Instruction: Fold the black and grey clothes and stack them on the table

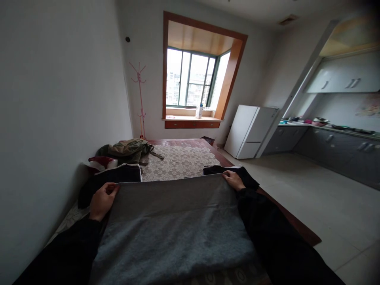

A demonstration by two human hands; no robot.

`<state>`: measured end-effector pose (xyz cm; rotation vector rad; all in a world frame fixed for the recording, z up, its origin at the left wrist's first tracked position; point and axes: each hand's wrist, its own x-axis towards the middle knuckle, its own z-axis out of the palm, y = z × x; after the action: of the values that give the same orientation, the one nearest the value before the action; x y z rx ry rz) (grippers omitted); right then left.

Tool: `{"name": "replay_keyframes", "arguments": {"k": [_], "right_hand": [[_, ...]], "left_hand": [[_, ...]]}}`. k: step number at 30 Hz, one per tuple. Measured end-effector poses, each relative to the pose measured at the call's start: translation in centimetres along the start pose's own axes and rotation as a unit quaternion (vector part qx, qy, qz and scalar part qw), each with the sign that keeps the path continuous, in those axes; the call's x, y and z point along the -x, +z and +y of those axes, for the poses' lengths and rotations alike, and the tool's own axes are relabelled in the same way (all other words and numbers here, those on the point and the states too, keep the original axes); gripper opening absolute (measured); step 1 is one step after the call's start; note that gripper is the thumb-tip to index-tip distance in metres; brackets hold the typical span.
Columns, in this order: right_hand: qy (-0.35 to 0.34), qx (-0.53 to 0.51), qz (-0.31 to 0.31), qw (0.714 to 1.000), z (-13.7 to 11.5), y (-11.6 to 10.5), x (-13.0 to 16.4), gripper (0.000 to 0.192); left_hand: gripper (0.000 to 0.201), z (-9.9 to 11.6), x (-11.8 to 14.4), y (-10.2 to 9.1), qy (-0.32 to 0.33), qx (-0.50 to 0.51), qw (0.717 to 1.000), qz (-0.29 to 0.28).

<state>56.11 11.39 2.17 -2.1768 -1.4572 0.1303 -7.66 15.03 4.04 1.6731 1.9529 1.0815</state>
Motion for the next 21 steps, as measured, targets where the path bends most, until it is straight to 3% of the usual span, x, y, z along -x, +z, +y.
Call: {"name": "replay_keyframes", "arguments": {"k": [5, 10, 15, 21], "right_hand": [[0.012, 0.007, 0.016, 1.000, 0.0, 0.9, 0.0, 0.022], [-0.002, -0.017, 0.034, 0.999, 0.9, 0.3, 0.4, 0.029], [-0.005, -0.007, 0.032, 0.999, 0.7, 0.4, 0.6, 0.024], [0.006, 0.014, 0.023, 1.000, -0.3, 0.5, 0.8, 0.021]], "left_hand": [[0.036, 0.3, 0.5, -0.1, 0.015, -0.014, 1.000, -0.010], [0.038, 0.3, 0.8, -0.3, 0.028, 0.025, 0.999, 0.029], [0.030, 0.5, 0.8, -0.2, 0.025, -0.040, 0.999, -0.012], [0.028, 0.6, 0.8, -0.3, 0.009, -0.029, 1.000, -0.006]]}}
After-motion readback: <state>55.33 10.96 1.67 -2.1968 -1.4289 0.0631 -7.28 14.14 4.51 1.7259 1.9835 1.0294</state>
